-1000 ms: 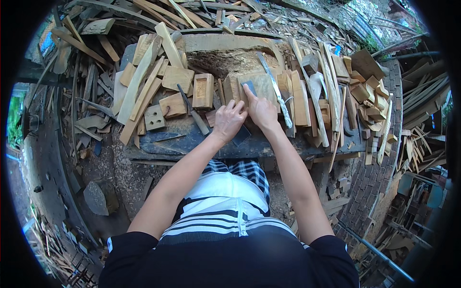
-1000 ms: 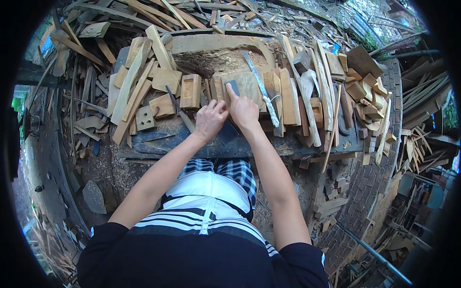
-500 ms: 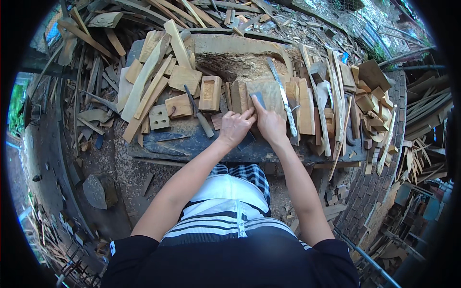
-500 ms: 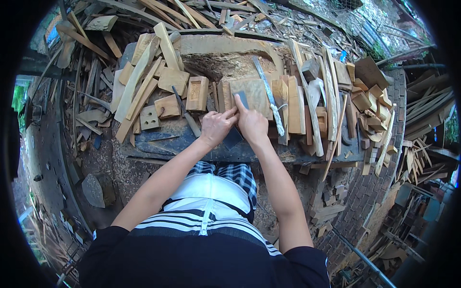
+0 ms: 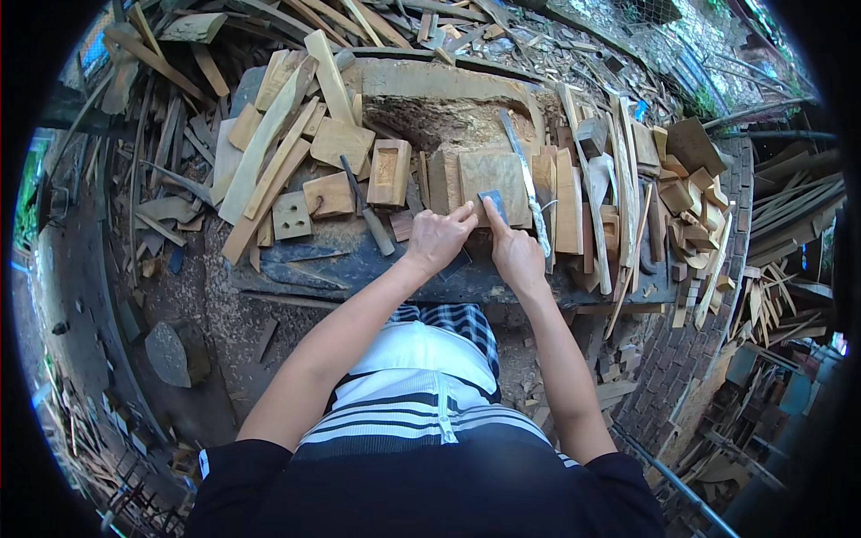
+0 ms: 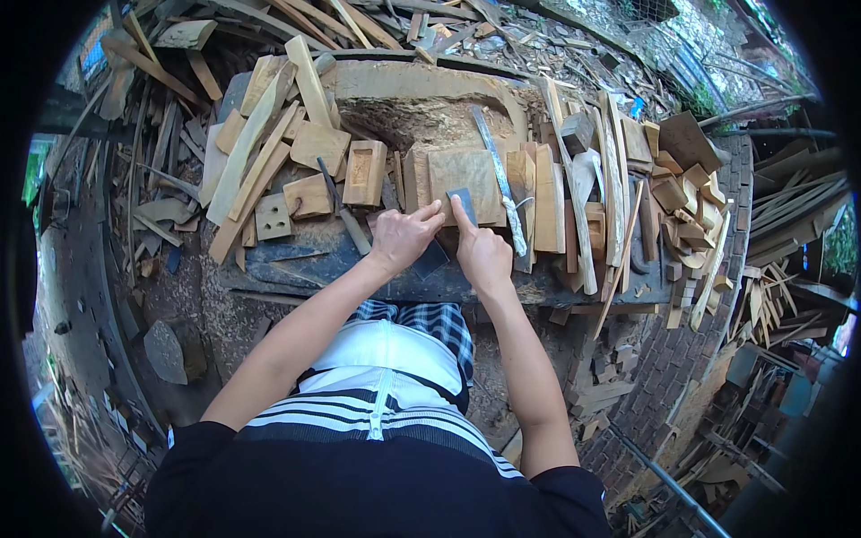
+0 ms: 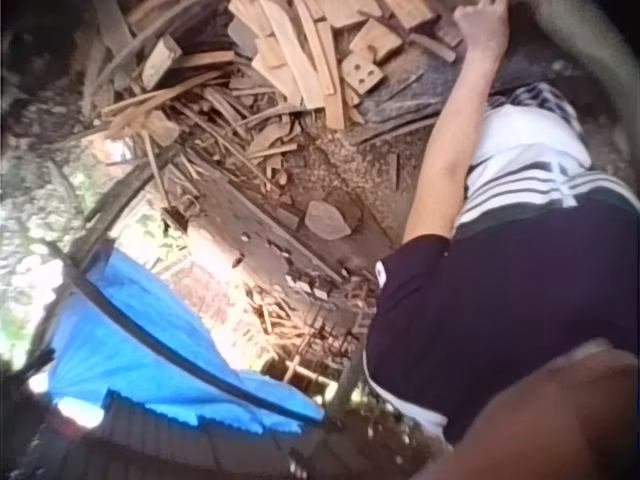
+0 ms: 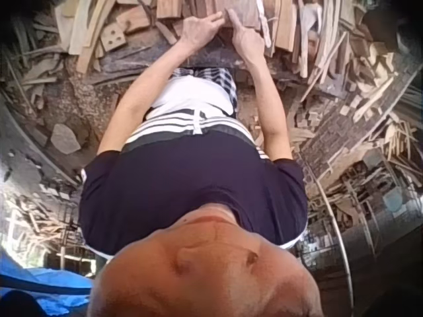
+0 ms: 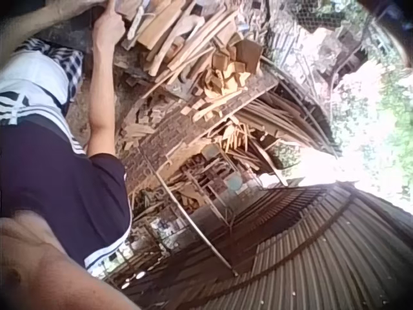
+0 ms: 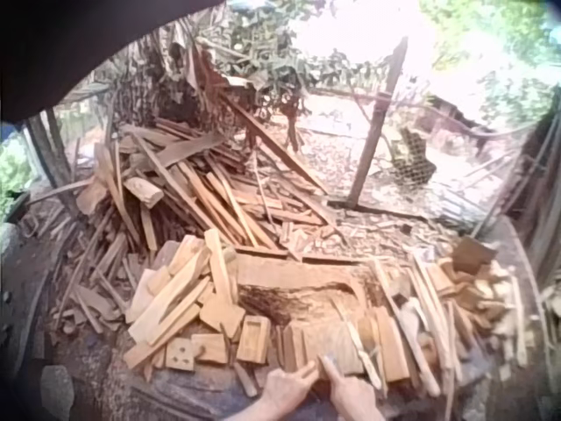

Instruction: The person carves a wooden piece using a small knife, moves pieces of wood across the workbench, and sands a wooden block with sandpaper.

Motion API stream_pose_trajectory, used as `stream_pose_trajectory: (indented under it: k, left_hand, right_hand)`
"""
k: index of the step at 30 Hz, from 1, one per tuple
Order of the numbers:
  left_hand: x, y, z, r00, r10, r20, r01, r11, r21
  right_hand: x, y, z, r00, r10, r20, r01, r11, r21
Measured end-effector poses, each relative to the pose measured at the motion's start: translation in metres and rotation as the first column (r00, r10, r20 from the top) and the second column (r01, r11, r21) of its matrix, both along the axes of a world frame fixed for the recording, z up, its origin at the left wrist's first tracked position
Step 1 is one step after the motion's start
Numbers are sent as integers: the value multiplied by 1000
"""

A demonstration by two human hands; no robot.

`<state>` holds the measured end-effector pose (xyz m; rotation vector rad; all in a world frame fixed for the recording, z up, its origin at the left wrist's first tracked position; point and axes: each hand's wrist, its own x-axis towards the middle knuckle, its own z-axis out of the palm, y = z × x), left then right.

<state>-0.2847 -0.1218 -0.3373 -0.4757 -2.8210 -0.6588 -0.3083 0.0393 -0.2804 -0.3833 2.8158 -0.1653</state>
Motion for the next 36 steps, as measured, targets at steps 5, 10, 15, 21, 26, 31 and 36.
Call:
stream_pose_trajectory:
  k: [5, 10, 15, 21, 26, 31, 36]
  left_hand:
    - [-5, 5, 9, 999, -48, 11, 48, 998, -32]
    - [-8, 3, 10, 996, -6, 87, 13, 997, -80]
    - [-9, 6, 16, 990, -53, 130, 67, 992, -110]
    - [-18, 18, 10, 999, -35, 32, 40, 989, -144]
    - [-16, 12, 7, 985, -27, -169, 11, 995, -94]
    - [-25, 17, 14, 994, -108, 34, 110, 992, -69]
    - [-32, 16, 10, 992, -76, 96, 73, 997, 36]
  right_hand:
    - [-43, -8, -20, 989, -33, -142, 34, 999, 8]
    - [-25, -7, -12, 998, -29, -55, 30, 999, 27]
    - [-10, 2, 0, 996, -46, 76, 39, 995, 89]
    - [-56, -3, -27, 991, -41, -131, 47, 998, 48]
    - [-18, 6, -8, 999, -30, -19, 31, 997, 74]
    - [-60, -3, -14, 997, -47, -58, 52, 994, 91]
    - [-34, 5, -9, 998, -40, -45, 41, 999, 23]
